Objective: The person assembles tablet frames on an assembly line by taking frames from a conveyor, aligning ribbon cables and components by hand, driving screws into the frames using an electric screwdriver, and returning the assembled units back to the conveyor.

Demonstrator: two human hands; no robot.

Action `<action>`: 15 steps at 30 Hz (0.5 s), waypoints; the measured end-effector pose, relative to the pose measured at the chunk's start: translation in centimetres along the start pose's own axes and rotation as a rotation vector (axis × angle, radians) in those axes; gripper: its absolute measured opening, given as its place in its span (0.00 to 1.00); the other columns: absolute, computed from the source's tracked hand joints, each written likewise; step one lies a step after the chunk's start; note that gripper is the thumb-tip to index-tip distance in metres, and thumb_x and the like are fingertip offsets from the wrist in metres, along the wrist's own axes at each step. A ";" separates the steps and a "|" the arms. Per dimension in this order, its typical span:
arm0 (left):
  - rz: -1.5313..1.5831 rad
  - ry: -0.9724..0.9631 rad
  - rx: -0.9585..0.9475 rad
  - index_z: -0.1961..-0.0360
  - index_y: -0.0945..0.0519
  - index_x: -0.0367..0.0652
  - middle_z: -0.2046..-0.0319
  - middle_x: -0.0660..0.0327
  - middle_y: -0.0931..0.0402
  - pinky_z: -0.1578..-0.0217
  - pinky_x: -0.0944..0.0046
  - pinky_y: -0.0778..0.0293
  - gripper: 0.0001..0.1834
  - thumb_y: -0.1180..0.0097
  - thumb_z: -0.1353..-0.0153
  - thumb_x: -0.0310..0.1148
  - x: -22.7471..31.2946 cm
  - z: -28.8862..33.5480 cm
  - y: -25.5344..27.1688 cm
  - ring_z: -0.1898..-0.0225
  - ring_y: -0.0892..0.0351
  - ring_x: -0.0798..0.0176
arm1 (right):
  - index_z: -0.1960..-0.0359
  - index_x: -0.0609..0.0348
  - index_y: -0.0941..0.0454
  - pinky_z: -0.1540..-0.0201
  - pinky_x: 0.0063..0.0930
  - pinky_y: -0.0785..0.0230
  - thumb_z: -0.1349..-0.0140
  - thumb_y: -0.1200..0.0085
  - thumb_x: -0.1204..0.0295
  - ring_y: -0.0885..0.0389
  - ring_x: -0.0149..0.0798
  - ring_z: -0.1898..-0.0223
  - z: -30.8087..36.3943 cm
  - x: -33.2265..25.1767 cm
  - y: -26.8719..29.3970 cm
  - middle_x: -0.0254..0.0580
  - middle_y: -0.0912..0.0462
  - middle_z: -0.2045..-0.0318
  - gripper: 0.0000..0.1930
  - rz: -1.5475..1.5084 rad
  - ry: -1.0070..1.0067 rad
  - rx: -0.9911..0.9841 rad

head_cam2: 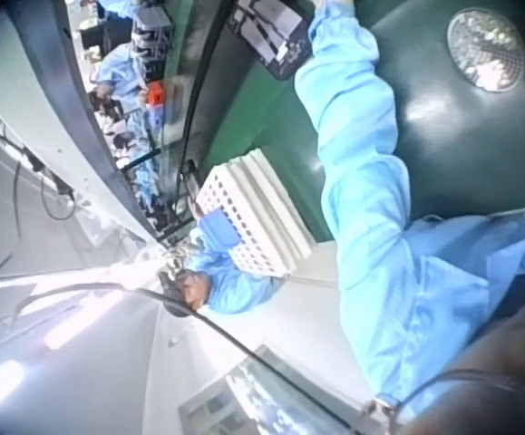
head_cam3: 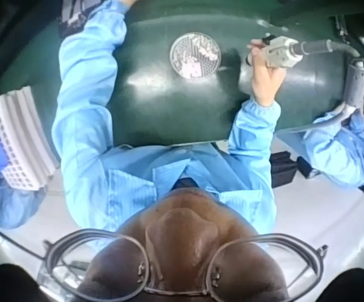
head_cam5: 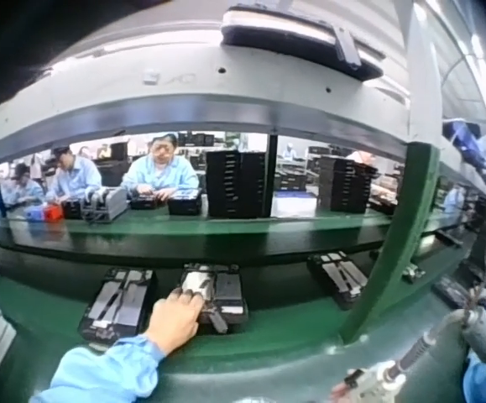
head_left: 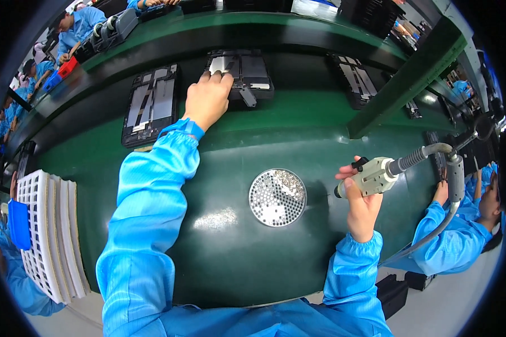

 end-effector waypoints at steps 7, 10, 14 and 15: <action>-0.029 -0.081 0.110 0.52 0.24 0.36 0.51 0.51 0.25 0.58 0.57 0.26 0.28 0.44 0.62 0.20 2.2 12.9 12.6 0.48 0.26 0.47 | 0.44 0.66 0.35 0.56 0.25 0.31 0.42 0.49 0.80 0.24 0.32 0.59 0.3 -0.2 0.0 0.46 0.25 0.56 0.23 -0.022 0.014 -0.006; -0.143 -0.016 0.056 0.55 0.22 0.36 0.52 0.49 0.24 0.57 0.57 0.25 0.20 0.46 0.53 0.21 4.1 19.2 16.3 0.48 0.25 0.46 | 0.44 0.66 0.35 0.55 0.28 0.30 0.42 0.48 0.79 0.23 0.34 0.58 -0.1 0.2 -0.1 0.46 0.25 0.54 0.22 -0.046 0.070 -0.030; -0.127 0.073 -0.149 0.50 0.24 0.38 0.50 0.47 0.26 0.58 0.57 0.24 0.19 0.46 0.46 0.24 6.6 24.6 16.8 0.46 0.26 0.43 | 0.46 0.67 0.33 0.53 0.31 0.30 0.40 0.47 0.76 0.21 0.37 0.59 -0.6 -0.3 -0.7 0.48 0.23 0.56 0.20 -0.049 0.124 -0.044; -0.098 0.088 -0.243 0.48 0.25 0.39 0.47 0.47 0.28 0.57 0.57 0.24 0.21 0.46 0.45 0.24 6.7 24.6 17.0 0.45 0.28 0.43 | 0.46 0.67 0.32 0.53 0.32 0.29 0.40 0.47 0.75 0.21 0.38 0.59 -0.8 -0.4 -0.9 0.48 0.23 0.56 0.20 -0.051 0.121 -0.043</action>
Point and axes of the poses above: each hand's wrist, its own z-axis away from the middle knuckle, its own y-axis out of the back of the hand, x = y × z, the point moved 1 cm from there along -z, towards the middle knuckle
